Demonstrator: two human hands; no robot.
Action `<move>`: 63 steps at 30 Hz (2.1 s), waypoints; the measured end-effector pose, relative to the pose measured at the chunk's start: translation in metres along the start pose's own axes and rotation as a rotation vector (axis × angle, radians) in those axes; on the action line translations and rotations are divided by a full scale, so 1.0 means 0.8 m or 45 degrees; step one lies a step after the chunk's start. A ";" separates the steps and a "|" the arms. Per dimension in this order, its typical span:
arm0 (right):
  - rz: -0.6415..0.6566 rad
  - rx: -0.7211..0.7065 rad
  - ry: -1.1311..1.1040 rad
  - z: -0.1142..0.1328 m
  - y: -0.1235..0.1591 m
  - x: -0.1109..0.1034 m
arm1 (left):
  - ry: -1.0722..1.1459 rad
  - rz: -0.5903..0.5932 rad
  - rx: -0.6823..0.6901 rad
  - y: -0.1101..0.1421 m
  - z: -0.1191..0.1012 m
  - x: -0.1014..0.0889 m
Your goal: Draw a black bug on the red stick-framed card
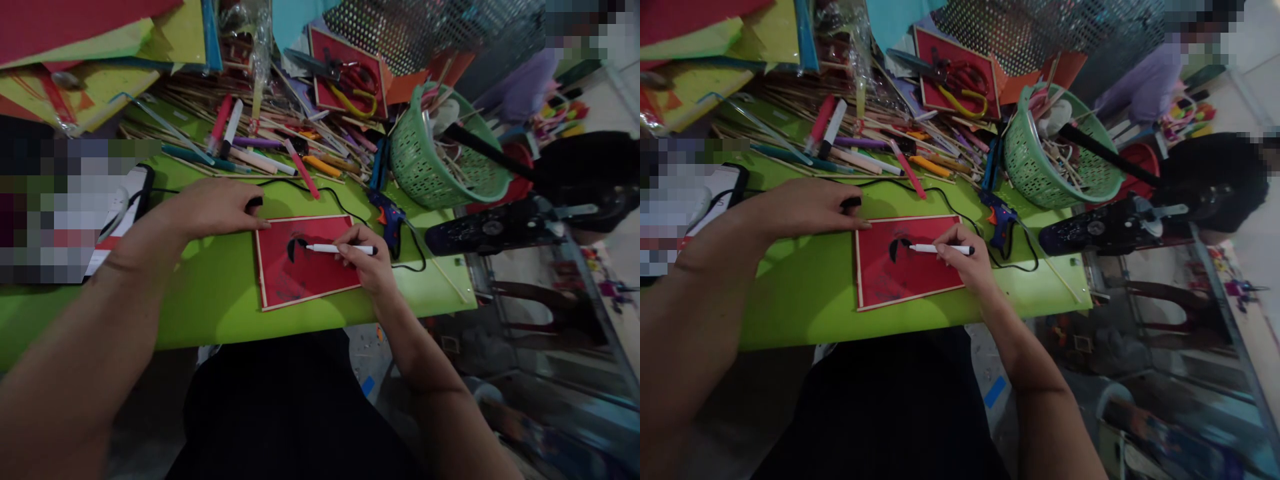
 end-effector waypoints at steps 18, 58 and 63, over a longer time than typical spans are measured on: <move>0.004 0.033 -0.062 0.008 0.002 0.004 | -0.031 -0.008 0.040 -0.002 0.005 0.003; -0.016 0.036 -0.037 0.002 0.001 0.002 | 0.021 -0.028 0.047 -0.006 0.009 0.004; -0.046 0.042 -0.012 0.001 -0.001 0.001 | 0.020 -0.037 0.102 -0.008 0.012 0.006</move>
Point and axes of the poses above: each hand's wrist, its own y-axis away from the middle knuckle, its own x-axis out of the palm, z = x × y, the point moved 5 cm from there along -y, towards the middle knuckle, and after that the axes turned 3 degrees about -y, right-handed, at the moved point
